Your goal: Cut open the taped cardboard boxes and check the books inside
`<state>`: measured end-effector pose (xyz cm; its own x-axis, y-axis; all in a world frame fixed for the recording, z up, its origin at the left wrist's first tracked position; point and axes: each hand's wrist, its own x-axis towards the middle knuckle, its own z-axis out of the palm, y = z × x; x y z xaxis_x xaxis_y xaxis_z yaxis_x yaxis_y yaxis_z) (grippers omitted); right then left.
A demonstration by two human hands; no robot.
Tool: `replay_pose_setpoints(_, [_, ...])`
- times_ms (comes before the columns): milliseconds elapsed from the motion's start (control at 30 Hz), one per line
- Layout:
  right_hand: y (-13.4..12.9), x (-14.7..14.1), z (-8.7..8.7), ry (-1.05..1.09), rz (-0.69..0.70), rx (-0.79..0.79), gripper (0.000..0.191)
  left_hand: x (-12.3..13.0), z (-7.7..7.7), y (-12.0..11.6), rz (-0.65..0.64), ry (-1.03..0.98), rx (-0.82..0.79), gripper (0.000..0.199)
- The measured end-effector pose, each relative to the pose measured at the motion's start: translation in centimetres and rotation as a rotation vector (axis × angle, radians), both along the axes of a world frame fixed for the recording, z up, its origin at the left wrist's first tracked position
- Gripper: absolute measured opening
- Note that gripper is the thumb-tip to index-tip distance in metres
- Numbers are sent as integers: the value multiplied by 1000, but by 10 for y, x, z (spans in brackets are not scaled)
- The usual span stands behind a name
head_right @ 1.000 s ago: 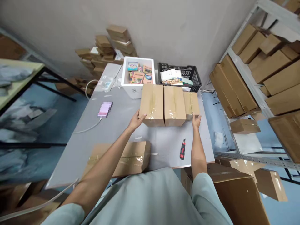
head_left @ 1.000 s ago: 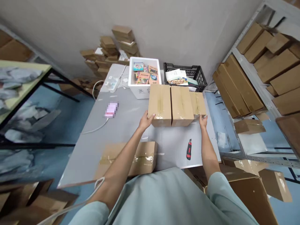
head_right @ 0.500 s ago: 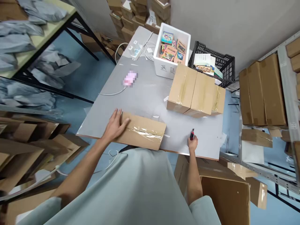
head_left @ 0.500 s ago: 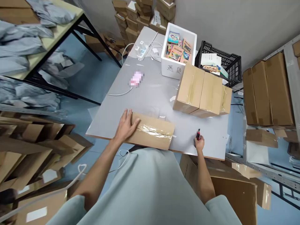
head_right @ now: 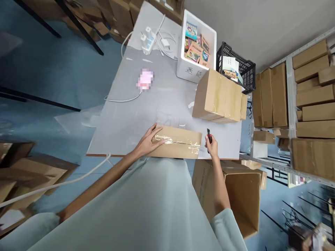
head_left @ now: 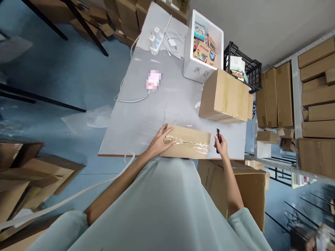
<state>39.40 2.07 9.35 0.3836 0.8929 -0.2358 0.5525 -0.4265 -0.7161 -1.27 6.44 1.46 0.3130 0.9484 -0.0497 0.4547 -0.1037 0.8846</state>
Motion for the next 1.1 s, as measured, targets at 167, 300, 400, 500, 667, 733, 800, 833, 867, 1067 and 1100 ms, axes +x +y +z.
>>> replay_pose_setpoints(167, [9, -74, 43, -278, 444, -115, 57, -24, -8, -2, -107, -104, -61, 102])
replay_pose_setpoints(300, [24, -140, 49, -485, 775, -278, 45, -33, -13, 0, -209, -144, -133, 104])
replay_pose_setpoints(400, [33, -178, 48, -575, 958, -349, 47, -34, -14, 2, -256, -182, -164, 104])
replay_pose_setpoints(500, [38, -199, 50, -648, 1047, -404, 51, -33, -14, 3, -267, -219, -178, 104])
replay_pose_setpoints(667, [45, -209, 55, -748, 1080, -454, 57, -29, -12, 2, -264, -263, -184, 105])
replay_pose_setpoints(733, [46, -210, 56, -763, 1083, -459, 58, -28, -12, 2, -259, -274, -188, 106])
replay_pose_setpoints(800, [47, -211, 58, -768, 1087, -464, 57, -28, -12, 2, -257, -276, -192, 105])
replay_pose_setpoints(833, [47, -211, 59, -770, 1088, -470, 57, -28, -11, 2, -257, -274, -194, 104])
replay_pose_setpoints(867, [48, -212, 61, -773, 1087, -477, 57, -28, -11, 2, -258, -271, -196, 104])
replay_pose_setpoints(1067, [53, -220, 75, -824, 1105, -526, 55, -28, -9, 2, -265, -273, -210, 106])
replay_pose_setpoints(1100, [54, -223, 79, -842, 1116, -533, 55, -28, -9, 2, -266, -272, -208, 106])
